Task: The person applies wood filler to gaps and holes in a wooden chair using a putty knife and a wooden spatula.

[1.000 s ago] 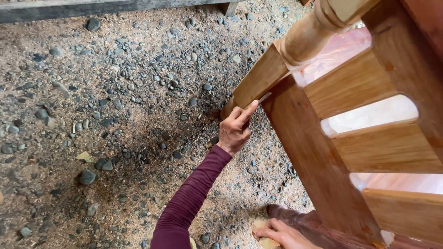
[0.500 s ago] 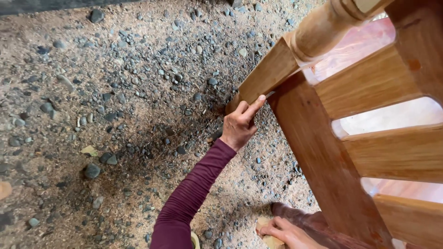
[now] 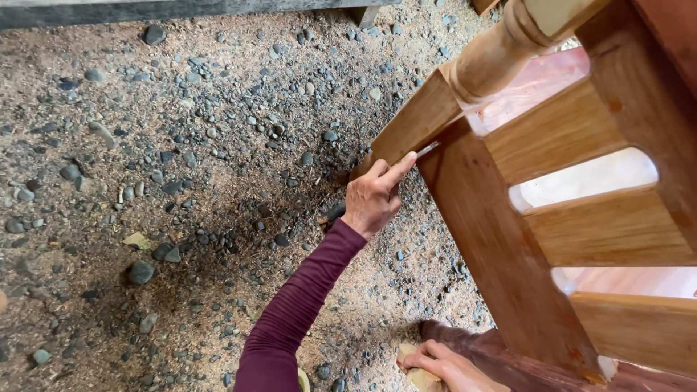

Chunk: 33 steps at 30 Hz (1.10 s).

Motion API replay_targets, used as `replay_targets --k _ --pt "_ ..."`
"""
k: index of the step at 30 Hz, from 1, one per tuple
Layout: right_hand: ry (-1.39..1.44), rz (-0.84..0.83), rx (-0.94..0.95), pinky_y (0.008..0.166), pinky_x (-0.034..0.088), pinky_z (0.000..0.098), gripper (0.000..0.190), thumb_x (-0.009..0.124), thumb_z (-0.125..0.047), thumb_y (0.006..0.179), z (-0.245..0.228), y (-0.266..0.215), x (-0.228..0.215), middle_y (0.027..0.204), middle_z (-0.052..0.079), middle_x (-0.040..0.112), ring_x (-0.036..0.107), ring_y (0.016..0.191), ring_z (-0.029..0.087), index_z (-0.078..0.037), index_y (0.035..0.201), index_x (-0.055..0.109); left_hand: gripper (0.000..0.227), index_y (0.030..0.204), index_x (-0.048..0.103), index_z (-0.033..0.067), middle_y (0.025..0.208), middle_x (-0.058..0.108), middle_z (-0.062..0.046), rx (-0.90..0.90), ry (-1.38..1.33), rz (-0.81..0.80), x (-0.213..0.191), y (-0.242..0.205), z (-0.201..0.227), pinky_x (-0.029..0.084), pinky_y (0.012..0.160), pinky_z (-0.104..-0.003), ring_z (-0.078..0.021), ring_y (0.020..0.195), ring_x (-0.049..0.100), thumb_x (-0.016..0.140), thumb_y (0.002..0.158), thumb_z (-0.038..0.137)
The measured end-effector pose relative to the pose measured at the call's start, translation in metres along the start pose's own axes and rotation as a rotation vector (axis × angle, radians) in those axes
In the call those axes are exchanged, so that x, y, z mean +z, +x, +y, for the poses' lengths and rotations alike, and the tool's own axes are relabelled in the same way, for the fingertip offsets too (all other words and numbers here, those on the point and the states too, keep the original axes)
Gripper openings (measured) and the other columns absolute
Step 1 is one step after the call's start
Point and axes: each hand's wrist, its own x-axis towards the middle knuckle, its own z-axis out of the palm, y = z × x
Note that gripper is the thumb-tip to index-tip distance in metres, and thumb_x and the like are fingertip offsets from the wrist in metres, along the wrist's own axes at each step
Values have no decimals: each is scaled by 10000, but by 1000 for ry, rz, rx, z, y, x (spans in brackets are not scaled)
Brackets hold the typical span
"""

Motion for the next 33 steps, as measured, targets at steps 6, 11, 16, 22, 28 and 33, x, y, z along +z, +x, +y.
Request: replay_targets --k 6,11,16,22,28,33 --pt "0 7 -16 1090 419 364 518 669 -152 879 8 -3 0 1264 110 529 543 1256 277 -145 1390 589 635 1446 591 249 754 499 3 17 22 13 -13 22 13 499 504 -306 -134 559 515 642 873 -21" --pt "-4 21 -52 1088 413 370 518 690 -180 885 8 -4 -3 1265 116 526 540 1255 286 -139 1392 589 630 1442 592 254 751 470 -5 39 20 10 -22 33 25 499 512 -321 -148 542 505 640 874 -15" --pt "19 -1 20 1084 412 364 508 694 -209 860 -11 -5 -12 1233 103 522 539 1257 274 -142 1353 591 557 1413 615 240 755 478 -21 95 85 -35 -33 43 21 493 479 -349 -177 543 535 661 909 8" --pt "2 -4 -6 1108 397 365 505 672 -246 870 -1 -4 -6 1243 95 531 536 1277 267 -149 1361 604 624 1399 629 241 763 512 -24 34 180 -89 -24 24 12 515 474 -344 -178 534 580 651 834 -23" --pt "21 -2 1 1108 395 366 507 682 -269 877 -7 -3 -7 1279 94 521 525 1289 267 -145 1361 595 592 1399 632 231 747 512 -11 31 103 -57 -36 23 21 511 454 -329 -159 531 561 647 860 -14" --pt "29 -19 51 1110 394 360 508 680 -283 872 -19 -5 -11 1256 90 516 524 1282 256 -152 1355 591 573 1411 625 221 756 502 -16 63 110 -8 -36 34 30 502 473 -342 -166 542 551 635 884 -5"
